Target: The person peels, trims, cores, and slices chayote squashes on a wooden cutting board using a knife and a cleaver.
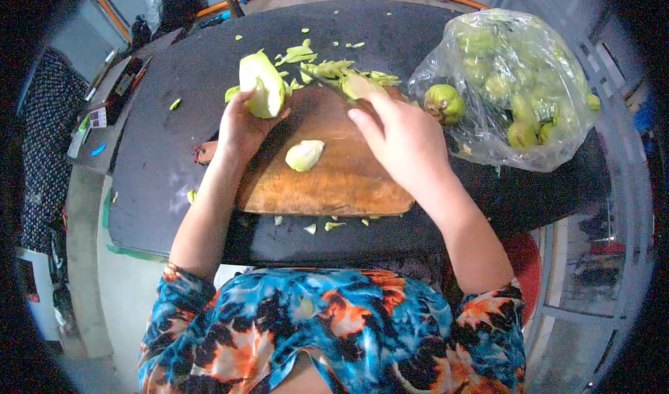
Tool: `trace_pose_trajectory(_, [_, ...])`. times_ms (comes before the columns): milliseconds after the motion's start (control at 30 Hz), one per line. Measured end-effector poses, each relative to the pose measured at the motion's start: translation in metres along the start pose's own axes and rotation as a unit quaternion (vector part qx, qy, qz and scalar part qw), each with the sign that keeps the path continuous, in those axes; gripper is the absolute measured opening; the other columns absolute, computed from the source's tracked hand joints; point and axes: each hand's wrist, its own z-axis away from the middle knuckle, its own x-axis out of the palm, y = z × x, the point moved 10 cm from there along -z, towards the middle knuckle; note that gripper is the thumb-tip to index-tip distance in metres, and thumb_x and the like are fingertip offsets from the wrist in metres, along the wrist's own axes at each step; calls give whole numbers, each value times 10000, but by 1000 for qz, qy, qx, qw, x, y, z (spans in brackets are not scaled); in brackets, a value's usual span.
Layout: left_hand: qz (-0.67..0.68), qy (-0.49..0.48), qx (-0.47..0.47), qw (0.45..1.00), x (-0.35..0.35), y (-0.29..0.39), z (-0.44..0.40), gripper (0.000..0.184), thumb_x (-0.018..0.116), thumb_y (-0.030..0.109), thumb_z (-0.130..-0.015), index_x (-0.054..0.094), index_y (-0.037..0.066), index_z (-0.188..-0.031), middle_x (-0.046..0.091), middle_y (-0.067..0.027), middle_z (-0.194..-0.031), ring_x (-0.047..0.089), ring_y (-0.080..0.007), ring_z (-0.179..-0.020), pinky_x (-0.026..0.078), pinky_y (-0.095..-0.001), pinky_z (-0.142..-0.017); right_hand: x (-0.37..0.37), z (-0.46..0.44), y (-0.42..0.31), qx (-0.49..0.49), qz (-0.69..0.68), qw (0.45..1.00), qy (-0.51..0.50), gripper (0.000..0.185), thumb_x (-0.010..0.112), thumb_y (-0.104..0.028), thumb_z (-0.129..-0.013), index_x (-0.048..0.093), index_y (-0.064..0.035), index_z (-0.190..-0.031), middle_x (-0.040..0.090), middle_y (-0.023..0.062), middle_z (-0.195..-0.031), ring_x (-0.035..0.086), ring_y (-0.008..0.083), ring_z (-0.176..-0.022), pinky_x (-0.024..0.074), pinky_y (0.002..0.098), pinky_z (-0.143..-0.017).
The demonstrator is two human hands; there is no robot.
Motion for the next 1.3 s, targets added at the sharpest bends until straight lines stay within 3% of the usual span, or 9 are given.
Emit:
trace_pose_trajectory(133, [16,-39,5,999,25,17,2,454,376,318,-909,452,-4,-1219,580,-159,-1124,587,-304,-1033,503,-483,-815,-2,-10,-8,-31,-13,999,39,265,610,-258,-870,604,-41,-1022,656,156,-860,655,297,-749,495,346,-628])
trace_pose_trajectory(300, [-82,-98,0,992,10,26,10,441,456,308,-873,472,7,-1194,591,-154,-1060,620,-237,-825,497,-340,-644,1,-6,-10,-94,-14,990,104,282,613,-311,-851,587,-90,-1024,641,120,-857,630,325,-713,495,420,-607])
trace_pose_trajectory(433, [-120,109,117,980,-25,60,23,411,561,183,-832,482,-10,-1186,595,-161,-1041,584,-214,-843,501,-304,-721,23,8,-19,-121,19,992,41,303,643,-335,-811,596,-99,-996,593,86,-781,618,272,-697,495,385,-601])
trace_pose_trajectory(767, [-63,117,233,963,-51,108,24,392,633,203,-838,502,53,-1176,629,-104,-1002,586,-136,-736,478,-240,-549,75,24,-31,-176,77,978,-80,355,685,-322,-743,600,-137,-1033,566,64,-852,573,253,-824,428,375,-745])
trace_pose_trajectory(867, [-61,134,194,970,-56,95,18,394,628,217,-838,506,47,-1171,617,-111,-1023,600,-180,-823,505,-271,-676,67,20,-30,-201,69,976,-48,384,702,-317,-740,600,-111,-1047,564,90,-852,564,267,-798,436,376,-737])
trace_pose_trajectory(967, [-163,80,167,969,-11,79,34,497,642,243,-822,485,11,-1233,599,-134,-1088,592,-216,-952,479,-335,-885,55,10,-13,-116,-138,983,-24,403,707,-294,-763,585,-71,-1076,578,100,-869,574,269,-782,462,372,-702])
trace_pose_trajectory(1100, [-423,-126,133,887,56,28,53,620,704,253,-759,464,-8,-1268,583,-96,-1127,568,-167,-1032,441,-308,-912,43,9,3,11,-427,902,-60,463,682,-273,-825,498,6,-1147,592,111,-894,585,190,-765,485,329,-646])
trace_pose_trajectory(1167, [-497,-152,74,851,84,3,74,592,708,212,-753,474,-15,-1247,580,-86,-1128,556,-160,-1044,435,-308,-916,39,8,-11,-110,-381,918,-33,459,679,-213,-838,477,-9,-1196,589,66,-981,578,136,-870,486,279,-718])
trace_pose_trajectory(1300, [-456,-166,79,871,97,-13,77,631,726,254,-754,445,-12,-1252,524,-101,-1217,526,-178,-1101,409,-315,-948,60,3,2,-61,-423,900,-87,392,679,-216,-839,511,-15,-1130,616,53,-868,590,121,-821,484,259,-707])
